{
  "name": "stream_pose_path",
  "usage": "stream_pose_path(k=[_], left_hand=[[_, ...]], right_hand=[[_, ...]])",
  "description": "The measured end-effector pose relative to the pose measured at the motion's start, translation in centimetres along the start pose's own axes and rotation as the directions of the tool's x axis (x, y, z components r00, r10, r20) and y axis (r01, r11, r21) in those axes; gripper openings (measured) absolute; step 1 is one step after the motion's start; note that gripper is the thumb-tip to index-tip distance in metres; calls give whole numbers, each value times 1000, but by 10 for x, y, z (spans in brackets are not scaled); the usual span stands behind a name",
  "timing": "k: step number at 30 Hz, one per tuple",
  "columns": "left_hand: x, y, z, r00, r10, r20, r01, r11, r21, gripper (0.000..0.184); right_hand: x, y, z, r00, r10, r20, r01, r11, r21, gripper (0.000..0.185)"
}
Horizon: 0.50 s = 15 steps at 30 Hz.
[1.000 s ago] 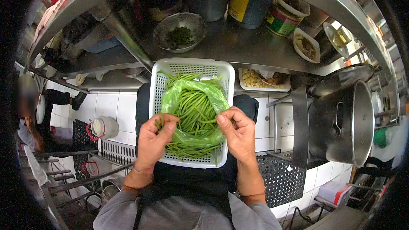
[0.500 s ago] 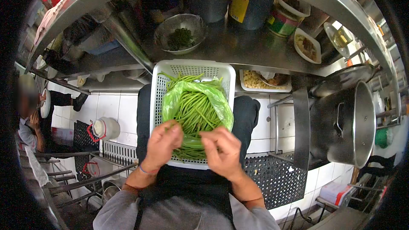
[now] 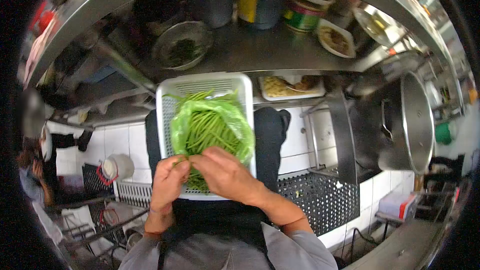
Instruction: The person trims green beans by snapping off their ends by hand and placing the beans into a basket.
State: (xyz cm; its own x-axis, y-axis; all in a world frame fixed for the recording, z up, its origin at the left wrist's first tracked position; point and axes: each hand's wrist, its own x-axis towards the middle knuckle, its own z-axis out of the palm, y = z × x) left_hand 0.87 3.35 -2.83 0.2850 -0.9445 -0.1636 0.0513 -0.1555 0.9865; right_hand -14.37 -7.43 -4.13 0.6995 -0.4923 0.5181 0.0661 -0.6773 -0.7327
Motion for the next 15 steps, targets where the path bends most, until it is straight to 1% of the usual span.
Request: stream_pose_path(k=[1, 3, 4, 7, 8, 11, 12, 14, 15], left_hand=[[0, 2, 0, 997, -75, -12, 75, 996, -46, 30], [4, -3, 0, 997, -82, 1, 82, 994, -67, 30], [5, -2, 2, 996, -83, -15, 82, 996, -44, 29], [7, -2, 12, 999, -2, -46, 5, 998, 55, 29], [8, 0, 13, 999, 37, -23, -34, 994, 106, 28], [6, -2, 15, 991, 135, -5, -128, 949, 287, 27], [4, 4, 15, 985, 166, 51, -173, 928, 329, 29], [-4, -2, 18, 986, 166, 22, -167, 985, 44, 29], [-6, -3, 20, 986, 165, 7, -164, 981, -101, 30]], right_hand=[[-2, -2, -1, 1000, 12, 9, -12, 1000, -21, 30], [-4, -2, 0, 999, 33, 4, -33, 998, -47, 30], [-5, 0, 1, 999, 24, -26, -25, 999, -45, 30], [-7, 3, 0, 996, 24, -89, -27, 999, -30, 29], [-7, 3, -1, 994, 42, -100, -44, 999, -25, 24], [-11, 10, 4, 984, 22, -177, -26, 999, -22, 19], [-9, 11, 2, 979, 101, -180, -100, 995, 15, 19], [-2, 15, -7, 950, 258, -174, -246, 965, 87, 18], [3, 19, -8, 966, 210, -150, -207, 978, 39, 18]])
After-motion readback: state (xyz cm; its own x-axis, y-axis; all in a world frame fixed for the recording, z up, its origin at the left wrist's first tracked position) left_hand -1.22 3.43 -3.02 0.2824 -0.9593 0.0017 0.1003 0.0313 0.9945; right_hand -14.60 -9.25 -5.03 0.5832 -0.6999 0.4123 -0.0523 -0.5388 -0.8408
